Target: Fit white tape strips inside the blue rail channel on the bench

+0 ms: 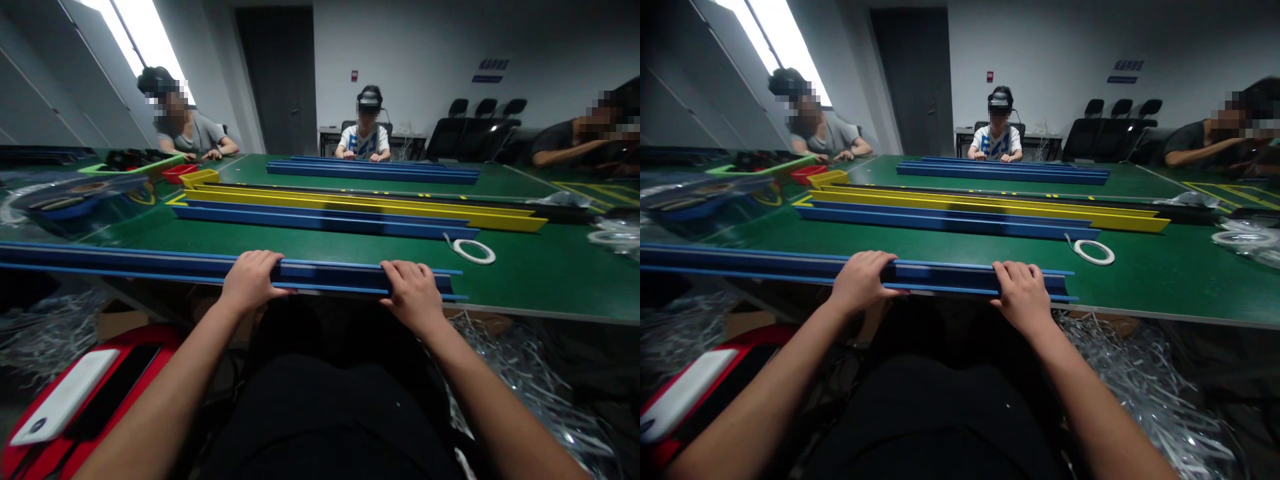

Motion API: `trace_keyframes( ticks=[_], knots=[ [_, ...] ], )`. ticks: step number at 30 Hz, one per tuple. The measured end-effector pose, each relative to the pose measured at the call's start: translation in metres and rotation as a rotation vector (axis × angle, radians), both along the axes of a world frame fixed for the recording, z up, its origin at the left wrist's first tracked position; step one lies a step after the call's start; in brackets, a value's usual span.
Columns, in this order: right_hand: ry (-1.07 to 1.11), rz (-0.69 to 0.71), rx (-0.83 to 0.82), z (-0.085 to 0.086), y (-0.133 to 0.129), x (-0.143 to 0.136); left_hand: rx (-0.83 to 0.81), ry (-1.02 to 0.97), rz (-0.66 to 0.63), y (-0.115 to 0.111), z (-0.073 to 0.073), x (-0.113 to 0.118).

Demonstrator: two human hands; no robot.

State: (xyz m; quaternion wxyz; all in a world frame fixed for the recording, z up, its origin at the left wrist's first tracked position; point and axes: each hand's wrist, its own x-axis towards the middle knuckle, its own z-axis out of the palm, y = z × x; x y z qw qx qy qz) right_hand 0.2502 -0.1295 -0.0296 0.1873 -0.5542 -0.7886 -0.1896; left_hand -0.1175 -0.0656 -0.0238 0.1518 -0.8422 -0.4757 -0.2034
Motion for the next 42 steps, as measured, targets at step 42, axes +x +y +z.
trace_keyframes(
  ticks=[42],
  knots=[
    [0.073,-0.024,0.393,-0.060,-0.020,0.001,0.177,-0.106,0.021,-0.012,-0.066,-0.031]
  ],
)
